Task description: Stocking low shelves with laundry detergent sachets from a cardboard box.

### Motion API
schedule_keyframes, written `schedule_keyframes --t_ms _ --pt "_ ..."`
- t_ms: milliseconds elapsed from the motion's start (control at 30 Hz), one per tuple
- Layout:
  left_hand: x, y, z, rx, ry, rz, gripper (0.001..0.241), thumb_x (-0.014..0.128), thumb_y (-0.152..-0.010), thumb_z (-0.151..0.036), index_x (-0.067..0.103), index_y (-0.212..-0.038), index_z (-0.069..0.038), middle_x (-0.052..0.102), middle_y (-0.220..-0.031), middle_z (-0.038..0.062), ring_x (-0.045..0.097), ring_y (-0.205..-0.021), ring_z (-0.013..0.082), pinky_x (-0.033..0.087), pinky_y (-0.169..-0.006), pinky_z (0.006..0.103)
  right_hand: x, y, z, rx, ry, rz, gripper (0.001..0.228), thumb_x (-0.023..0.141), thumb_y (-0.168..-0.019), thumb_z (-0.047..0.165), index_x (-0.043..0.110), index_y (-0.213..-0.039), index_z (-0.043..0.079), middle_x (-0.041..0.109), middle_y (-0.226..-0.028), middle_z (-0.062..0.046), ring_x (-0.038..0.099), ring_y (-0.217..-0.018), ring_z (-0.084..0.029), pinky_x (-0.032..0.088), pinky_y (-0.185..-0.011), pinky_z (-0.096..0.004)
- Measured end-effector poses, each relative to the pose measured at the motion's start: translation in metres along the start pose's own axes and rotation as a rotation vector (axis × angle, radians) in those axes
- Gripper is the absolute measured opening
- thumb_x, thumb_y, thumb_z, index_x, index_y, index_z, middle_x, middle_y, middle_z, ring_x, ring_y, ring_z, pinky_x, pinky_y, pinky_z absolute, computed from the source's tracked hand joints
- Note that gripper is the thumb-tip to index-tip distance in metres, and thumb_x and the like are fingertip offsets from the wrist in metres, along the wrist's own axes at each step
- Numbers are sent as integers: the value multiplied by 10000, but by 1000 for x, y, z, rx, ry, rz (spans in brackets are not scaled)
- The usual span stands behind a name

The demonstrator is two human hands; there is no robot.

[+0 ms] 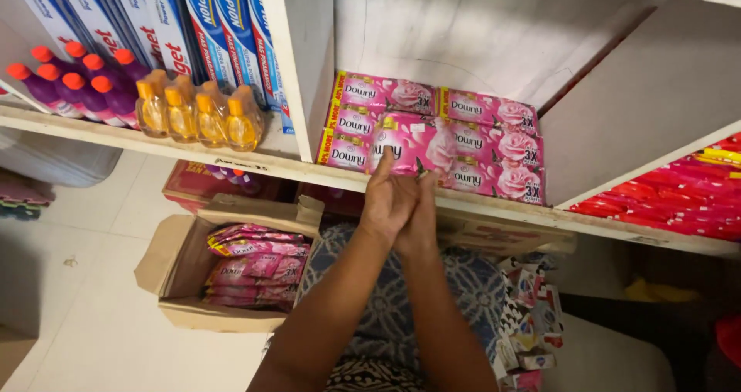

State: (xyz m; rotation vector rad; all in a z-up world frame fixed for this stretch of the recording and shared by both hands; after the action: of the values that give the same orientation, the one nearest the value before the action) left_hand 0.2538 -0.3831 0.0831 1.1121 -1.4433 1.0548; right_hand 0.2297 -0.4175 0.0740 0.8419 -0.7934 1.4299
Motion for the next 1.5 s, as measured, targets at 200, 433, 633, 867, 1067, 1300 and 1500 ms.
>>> schedule_keyframes --t_ms 200,433,633,867,1067,1300,1500 --pt "-5 9 -6 45 -95 34 460 616 -1053 -284 528 -1448 -64 670 -1367 90 621 -1276 234 467 -1142 422 -45 -37 21 -74 116 -49 367 527 -1079 263 571 -1366 39 654 -1330 -109 635 -1212 -235 488 -1103 -410" --pt "-13 7 -15 33 -65 -23 455 656 -1033 -319 558 -1387 -50 686 -1310 100 670 -1182 217 506 -1075 410 -58 -34 29 -138 26 -126 301 559 -1049 222 597 -1287 41 686 -1246 -79 658 -1154 -211 539 -1049 -399" --pt "-32 0 -43 94 -134 -55 393 699 -1056 -272 583 -1372 -70 682 -1285 70 660 -1185 190 505 -1063 376 -58 -29 45 -174 63 -114 264 569 -1064 195 605 -1288 60 678 -1229 -32 639 -1136 -163 525 -1032 -377" --pt "-77 -25 -63 59 -287 -199 416 652 -986 -319 584 -1336 -105 706 -1266 52 674 -1170 209 514 -1053 433 -107 -63 27 -38 6 -54 259 614 -1038 251 627 -1255 111 716 -1106 -47 700 -979 -218 576 -860 -435" --pt "-173 -50 -76 -16 -427 -443 357 597 -1022 -330 601 -1302 -109 709 -1209 76 678 -1109 241 511 -999 488 -174 -103 1 108 111 -85 238 676 -1048 338 656 -1169 134 691 -956 -58 693 -865 -235 611 -818 -459" --pt "-197 -96 -129 -65 -629 -574 276 553 -965 -229 625 -1181 -73 715 -1038 101 708 -918 235 633 -734 396 -187 -154 13 236 390 -356 179 603 -992 249 660 -1095 114 726 -980 -65 699 -858 -226 602 -708 -347" --pt "-183 -125 -164 0 -902 -628 181 639 -906 -84 616 -1086 -75 661 -882 56 637 -723 165 476 -510 324 -171 -211 22 171 247 -291 135 601 -998 86 595 -1104 4 670 -968 -98 670 -847 -236 613 -874 -448"
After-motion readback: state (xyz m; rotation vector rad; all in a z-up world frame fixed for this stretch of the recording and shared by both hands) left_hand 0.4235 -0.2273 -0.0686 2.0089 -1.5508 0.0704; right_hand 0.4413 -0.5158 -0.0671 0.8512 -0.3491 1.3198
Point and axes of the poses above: each hand's wrist, its own y-axis away from the middle knuckle, its own x-axis out of the palm, z = x × y, the point moved 10 cm from there along -y, towards the middle knuckle
